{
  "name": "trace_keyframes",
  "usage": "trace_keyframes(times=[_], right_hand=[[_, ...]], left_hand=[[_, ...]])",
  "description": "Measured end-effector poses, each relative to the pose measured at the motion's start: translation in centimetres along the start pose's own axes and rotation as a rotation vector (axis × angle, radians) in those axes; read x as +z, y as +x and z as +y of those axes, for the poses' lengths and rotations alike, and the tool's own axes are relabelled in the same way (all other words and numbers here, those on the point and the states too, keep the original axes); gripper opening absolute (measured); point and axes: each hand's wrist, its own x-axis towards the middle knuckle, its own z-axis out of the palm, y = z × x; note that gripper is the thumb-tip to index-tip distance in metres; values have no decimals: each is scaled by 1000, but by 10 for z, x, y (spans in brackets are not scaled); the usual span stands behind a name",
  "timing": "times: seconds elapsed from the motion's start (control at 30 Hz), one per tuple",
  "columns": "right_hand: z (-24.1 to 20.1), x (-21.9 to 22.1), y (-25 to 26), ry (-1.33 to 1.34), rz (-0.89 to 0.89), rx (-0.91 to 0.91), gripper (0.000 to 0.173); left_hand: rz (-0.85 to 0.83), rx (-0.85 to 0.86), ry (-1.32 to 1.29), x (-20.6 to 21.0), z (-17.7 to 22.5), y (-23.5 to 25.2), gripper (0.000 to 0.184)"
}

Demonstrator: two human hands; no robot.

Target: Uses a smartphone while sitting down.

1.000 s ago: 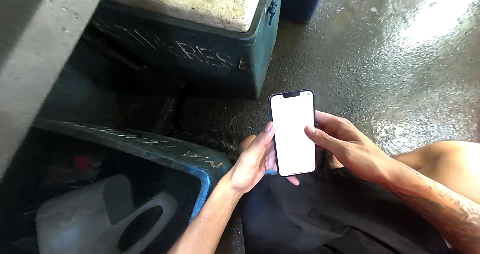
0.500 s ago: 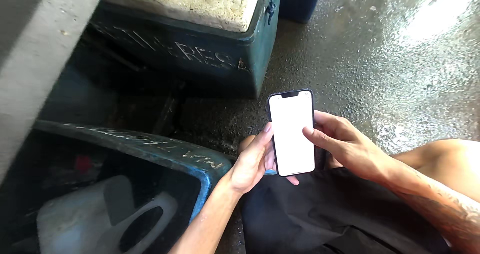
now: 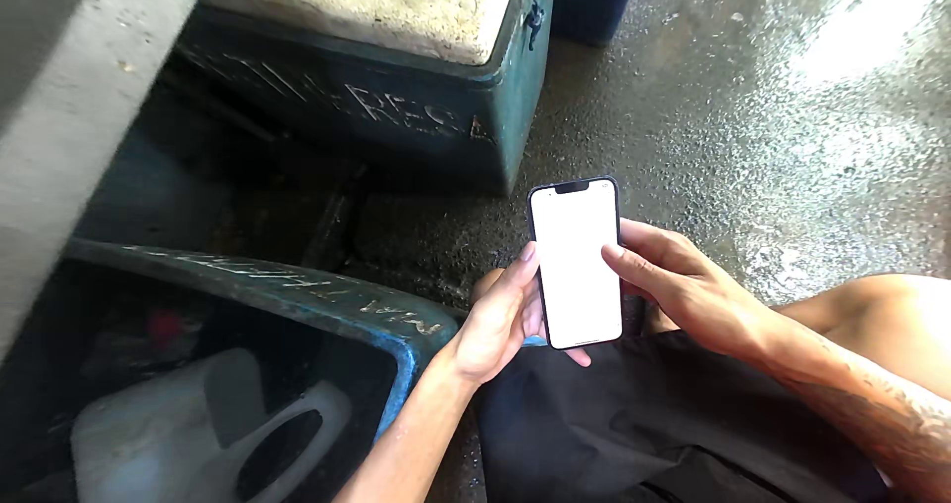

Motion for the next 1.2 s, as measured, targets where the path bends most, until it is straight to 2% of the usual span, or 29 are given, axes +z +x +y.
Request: trace_keyframes(times=[0.2,0.33,0.4,0.5,0.6,0.7,0.87,1.0,1.2], right_hand=[[0,0,1,-6,2,-8,30],[10,-1,5,24,112,-52,39],[18,-4,10,134,167,45,45],[26,2,14,377,205,314,49],[32,19,9,650,50,468,47],[51,26,6,839,-202,392,50],[48,26,3,874,-123,402,50],[54,27,3,909,-211,368,47],[57,27,0,962,-283,405,53]], left_hand=[[13,-1,-3,0,0,0,63],[23,7,4,0,0,0,62],[9,8,-15,-1,0,0,64],[-14,7,-28,0,-1,0,66],[-48,-8,-43,-1,-1,0,68],[-34,6,-38,0,-2,0,69],[-55,3,-52,0,-1,1,69],[-36,11,-40,-1,-2,0,70],[-52,4,-81,1,-3,1,69]])
